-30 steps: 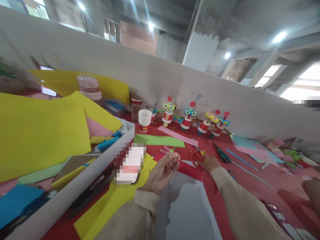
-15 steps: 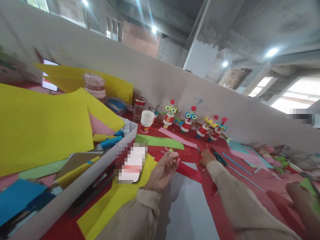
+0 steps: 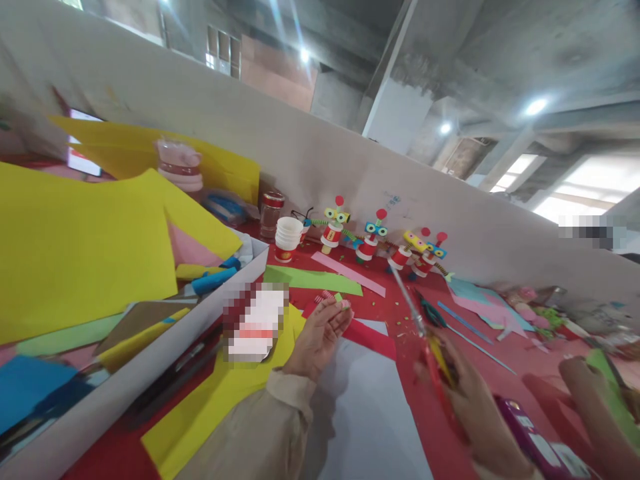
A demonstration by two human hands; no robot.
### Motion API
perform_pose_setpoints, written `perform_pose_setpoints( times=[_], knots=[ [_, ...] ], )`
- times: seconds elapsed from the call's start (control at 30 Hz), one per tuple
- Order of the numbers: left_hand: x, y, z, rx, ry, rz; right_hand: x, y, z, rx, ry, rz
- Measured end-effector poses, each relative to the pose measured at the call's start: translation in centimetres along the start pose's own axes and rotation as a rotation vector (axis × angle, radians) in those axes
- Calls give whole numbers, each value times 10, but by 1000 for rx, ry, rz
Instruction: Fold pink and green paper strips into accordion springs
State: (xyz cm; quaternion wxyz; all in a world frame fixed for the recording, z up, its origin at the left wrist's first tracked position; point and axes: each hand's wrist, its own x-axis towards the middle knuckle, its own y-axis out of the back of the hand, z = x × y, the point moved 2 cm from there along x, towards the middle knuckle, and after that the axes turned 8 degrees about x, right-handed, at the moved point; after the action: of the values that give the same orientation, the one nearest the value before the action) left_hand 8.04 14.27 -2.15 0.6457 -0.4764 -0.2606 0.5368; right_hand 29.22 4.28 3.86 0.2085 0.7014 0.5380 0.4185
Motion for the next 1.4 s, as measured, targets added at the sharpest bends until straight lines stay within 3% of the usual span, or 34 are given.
perform_pose_setpoints(
  times=[0.1, 0.27, 0.77, 1.4],
  knots=[
    [-1, -1, -2, 13, 9, -23, -34, -34, -17, -23, 86, 58],
    [-1, 1, -3, 65, -25, 3, -40, -62, -33, -200, 96, 53],
    [0, -1, -3, 14, -52, -27, -41, -66, -26, -332, 123, 142],
    [3, 3, -6, 46, 30, 77, -45, -65, -23, -365, 201, 145]
  ],
)
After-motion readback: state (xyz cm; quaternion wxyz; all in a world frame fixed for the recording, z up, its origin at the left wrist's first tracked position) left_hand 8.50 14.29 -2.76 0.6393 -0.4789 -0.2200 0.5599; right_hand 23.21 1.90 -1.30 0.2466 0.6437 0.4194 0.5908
